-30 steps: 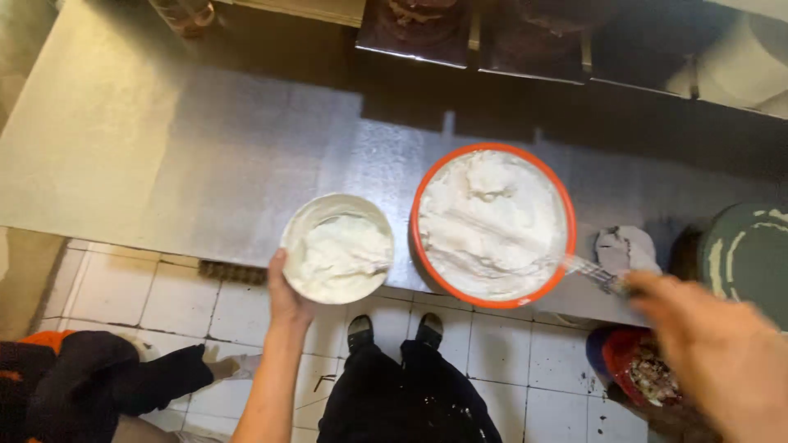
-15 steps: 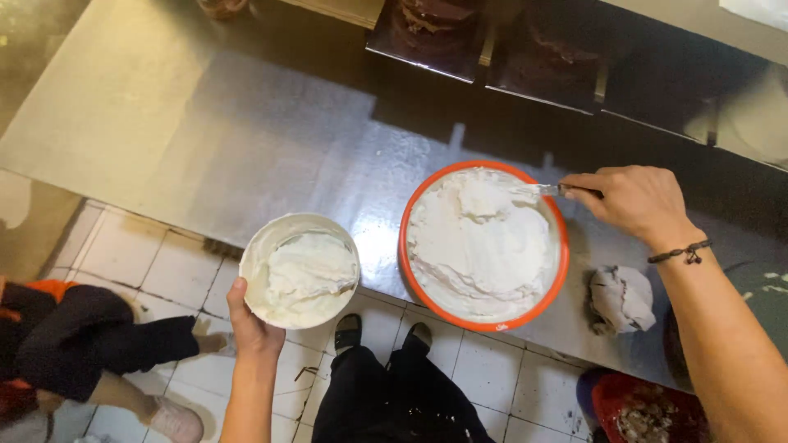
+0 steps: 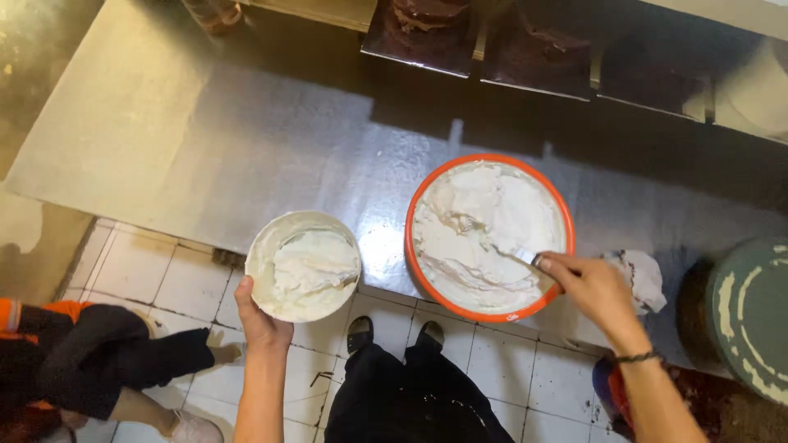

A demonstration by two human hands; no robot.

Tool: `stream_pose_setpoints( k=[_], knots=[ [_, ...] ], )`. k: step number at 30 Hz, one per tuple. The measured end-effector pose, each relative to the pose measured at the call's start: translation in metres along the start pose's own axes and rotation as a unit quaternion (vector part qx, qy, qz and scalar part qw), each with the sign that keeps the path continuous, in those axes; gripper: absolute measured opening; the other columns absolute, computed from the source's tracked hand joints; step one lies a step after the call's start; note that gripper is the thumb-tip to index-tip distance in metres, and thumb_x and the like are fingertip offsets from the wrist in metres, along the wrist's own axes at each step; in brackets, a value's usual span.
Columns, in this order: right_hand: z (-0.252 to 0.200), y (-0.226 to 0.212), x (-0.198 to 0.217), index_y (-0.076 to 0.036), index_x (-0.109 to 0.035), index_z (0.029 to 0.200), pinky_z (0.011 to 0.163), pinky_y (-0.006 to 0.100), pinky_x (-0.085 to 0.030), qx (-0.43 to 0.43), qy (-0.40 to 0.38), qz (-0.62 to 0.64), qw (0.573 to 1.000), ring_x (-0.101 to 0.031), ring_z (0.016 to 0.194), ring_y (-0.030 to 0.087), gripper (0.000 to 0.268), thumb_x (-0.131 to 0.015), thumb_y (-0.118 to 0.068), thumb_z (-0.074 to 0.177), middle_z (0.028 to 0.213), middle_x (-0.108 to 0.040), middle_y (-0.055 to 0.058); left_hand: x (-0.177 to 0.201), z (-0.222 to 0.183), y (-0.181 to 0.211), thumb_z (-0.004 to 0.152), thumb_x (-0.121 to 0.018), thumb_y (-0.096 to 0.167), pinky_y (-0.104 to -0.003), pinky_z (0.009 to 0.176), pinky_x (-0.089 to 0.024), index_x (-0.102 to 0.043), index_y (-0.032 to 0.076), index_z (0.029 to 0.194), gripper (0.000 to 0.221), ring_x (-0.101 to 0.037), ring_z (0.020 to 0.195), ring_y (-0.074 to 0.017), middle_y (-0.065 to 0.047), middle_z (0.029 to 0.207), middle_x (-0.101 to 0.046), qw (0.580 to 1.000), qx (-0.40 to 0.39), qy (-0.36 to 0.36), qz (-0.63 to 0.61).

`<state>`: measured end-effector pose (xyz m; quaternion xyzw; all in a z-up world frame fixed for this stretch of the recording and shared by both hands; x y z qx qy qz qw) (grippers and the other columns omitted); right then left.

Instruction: Apply frosting to a cake on a revolving turntable using a spatula.

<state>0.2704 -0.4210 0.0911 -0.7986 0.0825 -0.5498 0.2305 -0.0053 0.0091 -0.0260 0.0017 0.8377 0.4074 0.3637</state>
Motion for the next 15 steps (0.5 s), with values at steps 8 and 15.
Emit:
stream_pose_setpoints(
  k=[8,15],
  knots=[
    [-0.074,-0.033,-0.005,-0.033,-0.080,0.119,0.063,0.038,-0.053,-0.085,0.121,-0.071,0.986,-0.073,0.065,0.025,0.037,-0.065,-0.055,0.092,0.070,-0.075,0.007,-0.008,0.028,-0.001,0.081,-0.067,0.057,-0.040,0.112,-0.044,-0.049,0.004,0.149,0.088,-0.055,0.134,-0.0252,-0.010,0.147,-0.057,0.998,0.015,-0.054,0.005],
    [-0.097,-0.045,0.018,-0.036,-0.078,0.122,0.067,0.046,-0.057,-0.116,0.130,-0.193,0.966,-0.073,0.077,0.037,0.039,-0.062,-0.059,0.095,0.082,-0.075,0.014,-0.016,0.028,0.001,0.081,-0.067,0.055,-0.041,0.112,-0.044,-0.049,0.004,0.148,0.087,-0.055,0.133,-0.0270,-0.011,0.146,-0.058,0.996,0.029,-0.080,-0.010]
  ],
)
Point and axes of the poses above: each hand's wrist, its own z-axis towards the middle knuckle, its own x-axis out of the back of the hand, y = z × x, the point moved 3 cm from there along z, towards the middle knuckle
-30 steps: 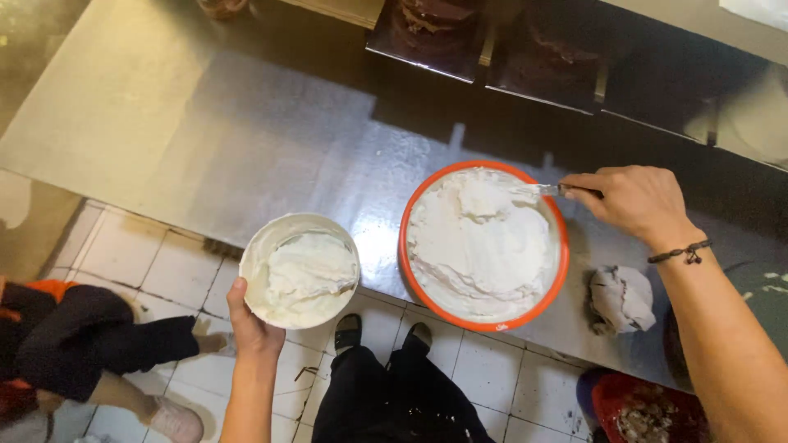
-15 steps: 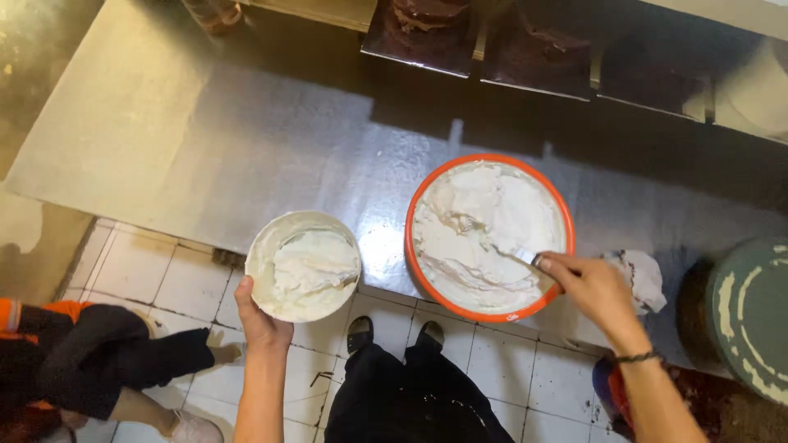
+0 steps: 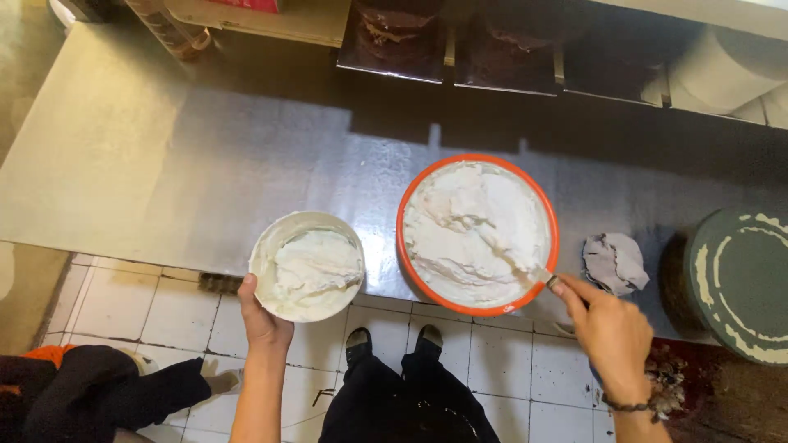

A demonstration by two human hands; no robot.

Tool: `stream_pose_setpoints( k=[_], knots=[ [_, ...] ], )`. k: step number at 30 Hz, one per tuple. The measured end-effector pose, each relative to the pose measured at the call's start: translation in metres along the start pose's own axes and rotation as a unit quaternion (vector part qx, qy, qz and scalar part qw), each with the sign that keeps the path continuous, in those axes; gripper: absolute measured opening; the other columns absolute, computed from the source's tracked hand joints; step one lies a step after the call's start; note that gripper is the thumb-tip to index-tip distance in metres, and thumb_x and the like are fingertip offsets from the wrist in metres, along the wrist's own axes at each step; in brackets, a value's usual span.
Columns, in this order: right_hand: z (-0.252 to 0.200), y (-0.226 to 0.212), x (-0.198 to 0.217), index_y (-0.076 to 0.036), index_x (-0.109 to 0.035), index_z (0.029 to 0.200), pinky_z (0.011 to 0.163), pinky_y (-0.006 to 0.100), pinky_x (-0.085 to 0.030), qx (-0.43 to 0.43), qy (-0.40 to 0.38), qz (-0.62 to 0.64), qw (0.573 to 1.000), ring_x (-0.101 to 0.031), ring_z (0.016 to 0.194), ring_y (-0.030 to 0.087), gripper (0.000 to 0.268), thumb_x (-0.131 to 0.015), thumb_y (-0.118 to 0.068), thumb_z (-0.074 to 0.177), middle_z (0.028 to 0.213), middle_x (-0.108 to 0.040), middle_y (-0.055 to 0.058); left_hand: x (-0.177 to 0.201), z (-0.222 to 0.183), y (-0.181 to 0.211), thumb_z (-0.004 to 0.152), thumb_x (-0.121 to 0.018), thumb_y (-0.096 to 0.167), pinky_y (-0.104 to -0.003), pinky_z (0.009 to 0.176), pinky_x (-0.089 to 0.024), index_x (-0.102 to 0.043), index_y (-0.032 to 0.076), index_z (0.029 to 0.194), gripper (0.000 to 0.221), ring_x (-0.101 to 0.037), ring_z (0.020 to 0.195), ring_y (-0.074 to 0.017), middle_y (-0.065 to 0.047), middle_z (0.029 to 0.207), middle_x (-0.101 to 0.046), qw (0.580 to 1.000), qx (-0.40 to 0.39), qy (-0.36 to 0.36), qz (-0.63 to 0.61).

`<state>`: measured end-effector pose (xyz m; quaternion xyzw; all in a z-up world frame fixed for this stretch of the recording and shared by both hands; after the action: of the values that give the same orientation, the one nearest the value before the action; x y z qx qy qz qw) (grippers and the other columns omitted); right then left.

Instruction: Apply frosting to a cake on a revolving turntable using a spatula.

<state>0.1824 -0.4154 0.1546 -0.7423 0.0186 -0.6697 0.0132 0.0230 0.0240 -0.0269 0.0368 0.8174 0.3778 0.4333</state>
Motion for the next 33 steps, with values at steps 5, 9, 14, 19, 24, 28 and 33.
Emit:
stream_pose_setpoints(
  k=[5,9,14,19,24,28,33],
  knots=[
    [0.021,0.036,0.045,-0.035,-0.078,0.122,0.069,0.044,-0.058,0.042,-0.030,-0.066,0.996,-0.074,0.081,0.036,0.038,-0.063,-0.054,0.093,0.091,-0.078,0.011,0.016,-0.003,0.000,0.081,-0.067,0.054,-0.042,0.112,-0.045,-0.050,0.003,0.147,0.085,-0.056,0.132,-0.0274,-0.012,0.145,-0.058,1.000,-0.015,0.020,0.001],
    [0.085,0.173,0.008,-0.030,-0.072,0.112,0.072,0.030,-0.054,0.213,0.034,0.032,0.976,-0.071,0.081,0.020,0.033,-0.061,-0.049,0.087,0.093,-0.073,0.003,0.033,-0.018,0.000,0.082,-0.066,0.053,-0.043,0.112,-0.045,-0.051,0.003,0.146,0.083,-0.057,0.130,-0.0286,-0.013,0.144,-0.058,0.999,-0.023,0.045,-0.005],
    [0.091,0.030,0.054,-0.030,-0.077,0.126,0.064,0.033,-0.053,0.240,0.120,-0.051,0.962,-0.068,0.074,0.021,0.027,-0.069,-0.038,0.101,0.090,-0.073,0.002,0.021,-0.038,0.006,0.083,-0.065,0.055,-0.043,0.111,-0.045,-0.050,0.002,0.147,0.084,-0.057,0.131,-0.0279,-0.013,0.145,-0.058,0.998,-0.030,0.050,0.000],
    [0.094,-0.040,0.003,-0.033,-0.080,0.118,0.062,0.036,-0.054,0.388,0.153,-0.060,0.907,-0.070,0.072,0.024,0.028,-0.069,-0.038,0.093,0.094,-0.076,0.002,0.014,-0.045,0.005,0.082,-0.064,0.055,-0.042,0.111,-0.045,-0.048,0.003,0.148,0.086,-0.056,0.132,-0.0274,-0.012,0.145,-0.057,0.997,-0.030,0.070,0.013],
    [0.058,-0.051,-0.016,-0.036,-0.079,0.120,0.062,0.041,-0.055,0.157,-0.027,-0.030,0.987,-0.074,0.074,0.031,0.035,-0.063,-0.055,0.096,0.084,-0.076,0.011,0.017,-0.047,0.003,0.082,-0.064,0.056,-0.042,0.110,-0.045,-0.048,0.001,0.148,0.088,-0.056,0.132,-0.0286,-0.014,0.145,-0.058,0.997,-0.040,0.067,0.006],
    [0.039,-0.040,-0.042,-0.028,-0.080,0.117,0.064,0.040,-0.054,0.093,-0.065,0.122,0.986,-0.073,0.077,0.033,0.037,-0.064,-0.052,0.094,0.086,-0.076,0.009,0.022,-0.041,0.004,0.083,-0.064,0.056,-0.042,0.111,-0.044,-0.048,0.000,0.149,0.088,-0.055,0.133,-0.0283,-0.014,0.146,-0.057,0.997,-0.048,0.058,0.013],
    [0.010,-0.031,-0.074,-0.030,-0.078,0.120,0.065,0.034,-0.053,-0.017,-0.121,0.245,0.962,-0.075,0.070,0.017,0.040,-0.063,-0.053,0.091,0.069,-0.079,0.003,0.024,-0.023,0.000,0.083,-0.065,0.056,-0.041,0.111,-0.045,-0.049,0.001,0.147,0.086,-0.057,0.132,-0.0271,-0.013,0.145,-0.058,0.997,-0.034,0.060,0.016]
  ],
)
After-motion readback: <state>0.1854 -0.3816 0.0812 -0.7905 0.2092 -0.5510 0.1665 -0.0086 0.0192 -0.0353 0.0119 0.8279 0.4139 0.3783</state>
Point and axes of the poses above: each hand's wrist, its own z-axis towards the middle knuckle, its own x-axis out of the back of the hand, y = z × x, the point moved 3 cm from there along z, towards the middle knuckle
